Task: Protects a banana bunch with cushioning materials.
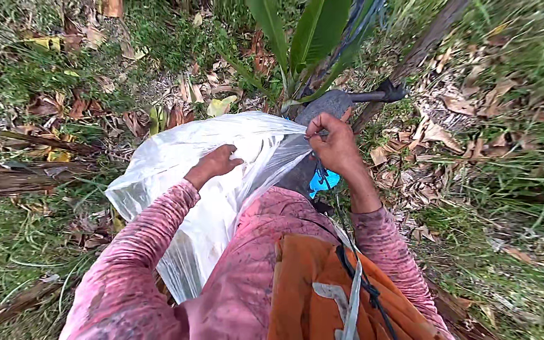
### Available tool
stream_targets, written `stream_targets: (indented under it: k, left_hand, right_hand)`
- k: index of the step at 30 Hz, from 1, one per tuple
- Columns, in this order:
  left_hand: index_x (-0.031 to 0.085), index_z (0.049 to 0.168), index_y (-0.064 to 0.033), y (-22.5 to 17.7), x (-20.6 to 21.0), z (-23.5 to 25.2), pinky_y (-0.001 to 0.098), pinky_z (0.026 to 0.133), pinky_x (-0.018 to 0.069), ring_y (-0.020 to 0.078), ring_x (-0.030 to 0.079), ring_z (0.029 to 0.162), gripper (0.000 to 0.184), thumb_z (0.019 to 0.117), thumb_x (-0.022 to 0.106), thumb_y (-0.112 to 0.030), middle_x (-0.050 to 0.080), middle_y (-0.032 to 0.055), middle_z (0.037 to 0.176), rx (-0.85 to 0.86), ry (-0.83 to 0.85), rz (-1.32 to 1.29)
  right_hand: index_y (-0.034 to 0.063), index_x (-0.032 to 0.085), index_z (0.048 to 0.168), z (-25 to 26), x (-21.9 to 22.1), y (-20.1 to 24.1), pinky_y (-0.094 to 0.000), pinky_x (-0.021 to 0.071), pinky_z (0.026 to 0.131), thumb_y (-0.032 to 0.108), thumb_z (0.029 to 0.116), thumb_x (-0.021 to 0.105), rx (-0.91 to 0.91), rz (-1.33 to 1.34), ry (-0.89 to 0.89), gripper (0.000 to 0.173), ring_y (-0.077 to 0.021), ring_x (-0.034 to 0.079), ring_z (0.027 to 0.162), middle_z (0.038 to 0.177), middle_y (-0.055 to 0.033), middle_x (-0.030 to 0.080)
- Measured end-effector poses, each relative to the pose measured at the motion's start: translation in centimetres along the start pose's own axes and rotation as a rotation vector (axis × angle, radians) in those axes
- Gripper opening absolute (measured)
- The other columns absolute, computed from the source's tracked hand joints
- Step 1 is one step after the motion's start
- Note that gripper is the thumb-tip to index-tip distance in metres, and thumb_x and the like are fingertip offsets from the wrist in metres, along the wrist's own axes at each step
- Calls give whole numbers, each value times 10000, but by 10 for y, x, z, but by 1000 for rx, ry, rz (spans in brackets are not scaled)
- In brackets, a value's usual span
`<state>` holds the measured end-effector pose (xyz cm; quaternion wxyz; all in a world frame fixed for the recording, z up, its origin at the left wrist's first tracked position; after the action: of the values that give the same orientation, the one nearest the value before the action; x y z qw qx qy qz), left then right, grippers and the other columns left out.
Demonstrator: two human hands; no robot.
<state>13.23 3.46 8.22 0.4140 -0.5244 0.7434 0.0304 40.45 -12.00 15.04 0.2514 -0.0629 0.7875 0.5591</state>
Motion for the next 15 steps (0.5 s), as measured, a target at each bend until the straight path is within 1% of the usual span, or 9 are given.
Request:
stream_targets:
  k: [3,5,7,9,10,11,13,14,15]
  left_hand:
    - [685,1215,-4,20,-11,6,613,1036,465,382,667,1140,387,1078,470,-295,701,232,1166,142,-327,57]
    - [680,1178,27,15,-28,-6,592,1001,483,383,677,1076,342,1065,477,-224,697,250,1108,227,-262,105]
    - [645,1001,31,-17,-62,-28,537,763,509,315,638,791,218,1023,511,-139,631,186,842,349,-80,129]
    - [616,827,-99,-63,-100,-65,440,572,463,188,551,595,198,971,541,-212,537,33,654,480,-33,216]
    - [629,819,-143,-84,-119,-82,400,535,439,137,522,565,206,971,537,-247,527,-14,641,531,-49,208]
    - [662,881,-162,-100,-137,-94,345,556,445,80,525,608,215,982,504,-267,551,-47,708,574,-72,154]
    - [685,986,-154,-118,-162,-107,258,726,499,7,589,813,295,1006,403,-236,619,-72,900,645,-124,-41]
    - [675,991,-151,-125,-169,-108,228,748,543,-7,626,832,317,1018,364,-206,659,-77,906,677,-127,-157]
    - [663,981,-156,-132,-173,-108,211,722,562,-13,641,802,324,1025,344,-192,669,-83,872,699,-122,-226]
  right_hand:
    - [58,636,1062,2,-4,-5,-449,610,635,52,947,600,17,38,-11,121,-213,687,696,1004,-115,687]
    - [60,632,1067,-2,-4,-7,-435,614,627,47,947,599,30,56,-19,126,-203,682,687,1011,-109,681]
    - [59,634,1066,2,-8,-3,-441,611,607,38,944,589,22,48,-42,131,-208,679,663,997,-115,683]
    - [67,645,1076,1,-10,-3,-454,588,608,43,926,585,26,20,-48,163,-209,653,638,977,-113,679]
    - [71,646,1082,1,-10,-2,-454,565,612,44,915,583,13,6,-50,181,-203,633,633,972,-108,676]
    - [75,644,1088,1,-11,1,-451,563,622,48,913,581,-11,-10,-44,188,-193,627,634,972,-102,676]
    - [89,646,1081,2,-10,12,-468,542,669,53,909,575,-79,-86,-48,190,-176,608,649,936,-79,668]
    - [101,648,1079,3,-11,17,-544,520,794,55,906,573,-90,-146,-48,194,-192,628,719,942,-71,672]
    - [100,652,1077,3,-13,21,-647,434,964,49,905,574,-90,-182,-47,195,-223,651,805,954,-78,679]
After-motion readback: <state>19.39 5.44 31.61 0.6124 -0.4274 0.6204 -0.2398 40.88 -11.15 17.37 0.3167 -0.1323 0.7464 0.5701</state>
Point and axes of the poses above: each hand's wrist, its own z-axis towards the middle knuckle, its own x-axis out of the palm, y = z × x, the point moved 2 cm from there along z, towards the middle knuckle
